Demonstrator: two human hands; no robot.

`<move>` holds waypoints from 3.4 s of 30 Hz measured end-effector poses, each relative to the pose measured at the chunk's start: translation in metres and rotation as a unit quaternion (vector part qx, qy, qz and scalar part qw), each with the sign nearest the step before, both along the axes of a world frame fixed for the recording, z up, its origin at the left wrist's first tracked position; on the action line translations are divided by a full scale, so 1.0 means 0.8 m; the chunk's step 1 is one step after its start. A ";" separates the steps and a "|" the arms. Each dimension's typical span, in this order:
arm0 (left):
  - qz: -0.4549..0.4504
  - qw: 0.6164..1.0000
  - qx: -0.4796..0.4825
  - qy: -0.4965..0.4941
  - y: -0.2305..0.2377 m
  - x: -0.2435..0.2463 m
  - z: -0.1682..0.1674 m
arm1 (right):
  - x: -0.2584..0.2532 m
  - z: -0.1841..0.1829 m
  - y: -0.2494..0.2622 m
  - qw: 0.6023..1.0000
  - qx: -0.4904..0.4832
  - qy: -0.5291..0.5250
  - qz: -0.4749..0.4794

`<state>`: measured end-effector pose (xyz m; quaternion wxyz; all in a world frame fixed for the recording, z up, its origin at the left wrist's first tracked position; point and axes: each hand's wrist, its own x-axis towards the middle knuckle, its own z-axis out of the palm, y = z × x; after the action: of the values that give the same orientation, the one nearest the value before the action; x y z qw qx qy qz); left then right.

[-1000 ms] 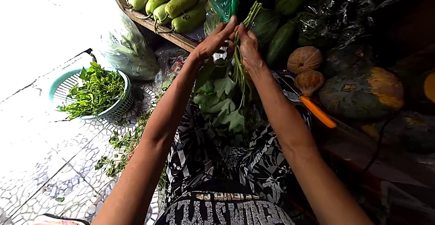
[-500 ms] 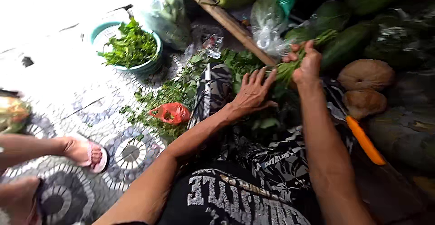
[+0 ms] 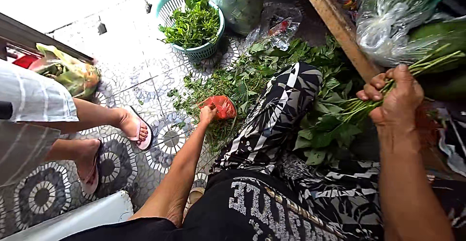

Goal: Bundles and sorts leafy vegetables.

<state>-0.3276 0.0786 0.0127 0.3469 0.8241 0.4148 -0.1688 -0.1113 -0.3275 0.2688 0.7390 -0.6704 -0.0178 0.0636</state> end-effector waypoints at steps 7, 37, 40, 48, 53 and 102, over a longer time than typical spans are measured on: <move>0.039 0.991 -0.089 -0.094 0.033 0.022 0.058 | -0.012 0.008 -0.016 0.998 -0.010 -0.018 0.057; -0.018 0.873 -0.232 -0.429 -0.079 0.120 0.257 | -0.027 -0.028 -0.003 0.976 -0.046 -0.040 0.211; -0.166 0.826 -0.247 -0.478 -0.139 0.170 0.321 | -0.032 -0.024 -0.008 0.972 -0.073 -0.022 0.221; -0.549 0.772 0.027 -0.320 -0.297 0.255 0.404 | -0.014 -0.032 -0.009 0.932 -0.261 -0.030 0.249; -0.618 0.762 0.015 -0.193 -0.320 0.283 0.420 | -0.016 -0.018 -0.021 0.895 -0.315 -0.118 0.294; 0.088 0.617 -0.724 -0.297 -0.332 0.293 0.335 | -0.009 -0.009 -0.021 0.997 0.000 -0.058 0.041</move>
<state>-0.0930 -0.1874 0.2804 0.9484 0.2706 0.1035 -0.1288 -0.1188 -0.3443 0.2616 0.7335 -0.6717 -0.0885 0.0550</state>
